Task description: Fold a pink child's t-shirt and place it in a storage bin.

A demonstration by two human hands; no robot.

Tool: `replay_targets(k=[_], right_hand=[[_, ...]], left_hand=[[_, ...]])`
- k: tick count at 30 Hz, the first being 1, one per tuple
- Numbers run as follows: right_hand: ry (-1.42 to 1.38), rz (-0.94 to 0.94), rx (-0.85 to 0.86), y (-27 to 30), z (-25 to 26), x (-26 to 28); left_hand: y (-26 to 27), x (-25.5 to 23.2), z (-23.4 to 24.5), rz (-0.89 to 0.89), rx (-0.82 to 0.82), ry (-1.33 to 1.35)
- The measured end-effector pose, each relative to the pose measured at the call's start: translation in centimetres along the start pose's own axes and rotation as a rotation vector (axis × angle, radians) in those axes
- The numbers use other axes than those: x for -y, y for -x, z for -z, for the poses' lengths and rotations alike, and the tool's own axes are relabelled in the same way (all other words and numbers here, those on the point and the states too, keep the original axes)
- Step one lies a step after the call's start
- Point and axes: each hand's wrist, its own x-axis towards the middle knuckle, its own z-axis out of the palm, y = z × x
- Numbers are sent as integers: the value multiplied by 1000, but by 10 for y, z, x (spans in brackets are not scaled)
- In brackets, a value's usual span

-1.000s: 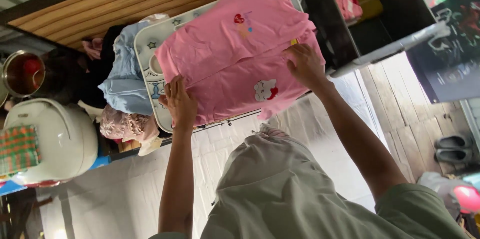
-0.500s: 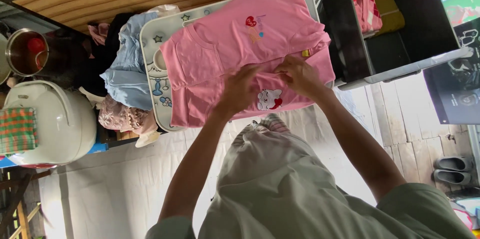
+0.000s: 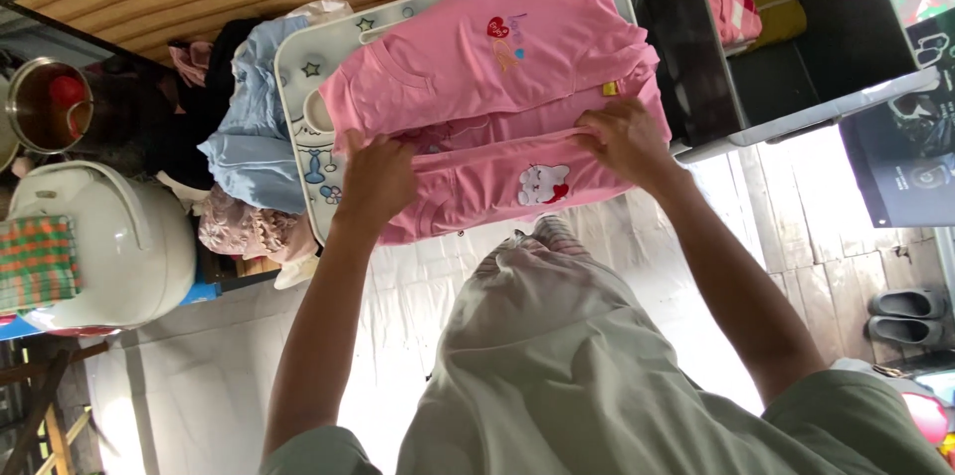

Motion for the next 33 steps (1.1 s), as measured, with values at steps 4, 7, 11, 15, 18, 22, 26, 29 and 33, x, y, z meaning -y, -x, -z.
replay_targets(k=[4, 7, 11, 15, 18, 22, 26, 29, 33], right_hand=[[72, -34, 71, -6, 28, 10], [195, -22, 110, -2, 34, -6], [342, -43, 266, 2, 29, -46], [133, -197, 359, -3, 12, -75], [102, -310, 401, -17, 34, -40], [159, -254, 315, -16, 35, -38], [101, -100, 221, -13, 34, -51], [201, -91, 329, -13, 50, -52], [-7, -247, 386, 5, 32, -109]], left_hand=[[23, 44, -41, 16, -200, -51], [41, 53, -20, 72, -134, -35], [46, 84, -31, 15, -318, 491], [39, 114, -70, 164, -254, 982], [38, 109, -69, 261, -221, 1267], [37, 124, -88, 281, -305, 1167], [37, 127, -95, 362, -389, 1192], [35, 125, -100, 376, -444, 1181], [32, 117, -101, 257, -604, 1103]])
